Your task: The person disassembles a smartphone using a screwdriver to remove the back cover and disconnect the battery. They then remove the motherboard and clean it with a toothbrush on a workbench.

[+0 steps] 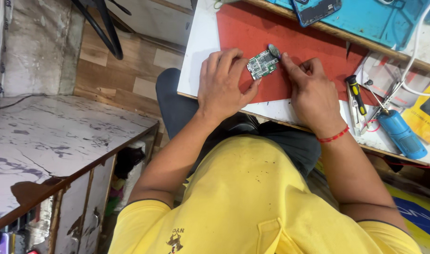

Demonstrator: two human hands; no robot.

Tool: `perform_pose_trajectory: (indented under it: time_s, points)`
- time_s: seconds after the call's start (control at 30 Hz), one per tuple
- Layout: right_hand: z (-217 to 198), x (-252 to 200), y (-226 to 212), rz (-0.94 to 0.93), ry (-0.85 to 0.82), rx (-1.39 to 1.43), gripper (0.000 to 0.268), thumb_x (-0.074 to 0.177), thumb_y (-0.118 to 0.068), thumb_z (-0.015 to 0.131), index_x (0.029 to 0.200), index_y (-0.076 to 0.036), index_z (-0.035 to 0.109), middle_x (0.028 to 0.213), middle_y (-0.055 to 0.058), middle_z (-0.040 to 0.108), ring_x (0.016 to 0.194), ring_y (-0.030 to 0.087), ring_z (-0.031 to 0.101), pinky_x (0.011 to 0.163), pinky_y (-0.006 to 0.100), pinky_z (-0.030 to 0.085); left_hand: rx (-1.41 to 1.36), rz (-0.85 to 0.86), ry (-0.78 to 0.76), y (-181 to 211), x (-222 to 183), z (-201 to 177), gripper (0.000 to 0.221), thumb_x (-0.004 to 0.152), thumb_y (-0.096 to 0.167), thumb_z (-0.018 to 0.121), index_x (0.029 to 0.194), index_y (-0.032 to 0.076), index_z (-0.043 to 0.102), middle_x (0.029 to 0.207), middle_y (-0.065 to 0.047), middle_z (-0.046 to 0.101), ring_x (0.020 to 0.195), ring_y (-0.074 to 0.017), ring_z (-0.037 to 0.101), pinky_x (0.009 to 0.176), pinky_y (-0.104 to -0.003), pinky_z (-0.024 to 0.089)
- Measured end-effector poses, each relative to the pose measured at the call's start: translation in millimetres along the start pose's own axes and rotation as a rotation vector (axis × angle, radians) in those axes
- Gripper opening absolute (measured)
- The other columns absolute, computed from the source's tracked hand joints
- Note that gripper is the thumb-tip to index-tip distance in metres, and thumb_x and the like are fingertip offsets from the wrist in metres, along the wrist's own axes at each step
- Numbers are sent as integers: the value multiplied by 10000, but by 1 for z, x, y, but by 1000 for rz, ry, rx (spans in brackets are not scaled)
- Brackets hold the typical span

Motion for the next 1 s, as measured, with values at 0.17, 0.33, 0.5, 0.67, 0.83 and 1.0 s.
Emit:
perform_pose_trajectory:
  time_s: [0.17,0.33,0.5,0.67,0.83,1.0]
  points:
    - [1,-10,-12,-58,-136,-4,584,904,-15,569,1468,-158,616,1044,192,615,772,399,655,663,480,550,9,1,-8,2,-2,0,488,808,354,834,1164,52,692,1252,-52,563,1169,-279,534,993,-438,441]
    - [18,12,-15,-28,-76,-77,621,916,14,540,1513,-147,593,1102,205,610,803,405,654,668,496,542,-25,-24,19,1,-5,1,645,829,338,850,1339,36,597,1327,-75,546,1197,-290,532,1017,-439,441]
    - [5,-11,-16,-40,-114,-38,615,894,-9,535,1491,-144,581,1077,199,615,815,389,669,675,476,559,-23,-34,18,1,-3,-1,709,793,353,869,1350,46,554,1329,-89,534,1192,-304,528,1023,-451,436]
    - [21,-2,-12,-85,-38,2,629,897,24,509,1499,-133,601,1113,213,625,803,395,659,679,482,555,-6,-23,0,-2,-5,4,668,799,364,875,1317,58,584,1321,-73,546,1192,-300,535,1011,-450,443]
    - [14,-4,14,-46,91,-111,494,1082,-48,562,1563,-141,621,1129,215,610,853,403,652,722,494,544,22,-13,9,-10,-13,17,576,865,390,887,1271,64,641,1327,-83,544,1170,-302,524,1007,-461,449]
    - [9,1,10,-74,63,-71,564,978,-28,558,1528,-138,621,1096,204,614,827,405,653,682,495,541,-13,43,33,-8,-3,9,511,843,361,874,1206,71,659,1303,-69,536,1179,-290,522,1002,-458,443]
Point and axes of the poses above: each hand's wrist, its own x-axis towards the middle knuckle, its own z-axis out of the palm, y = z × x, the point moved 2 cm from there along x, towards the middle knuckle
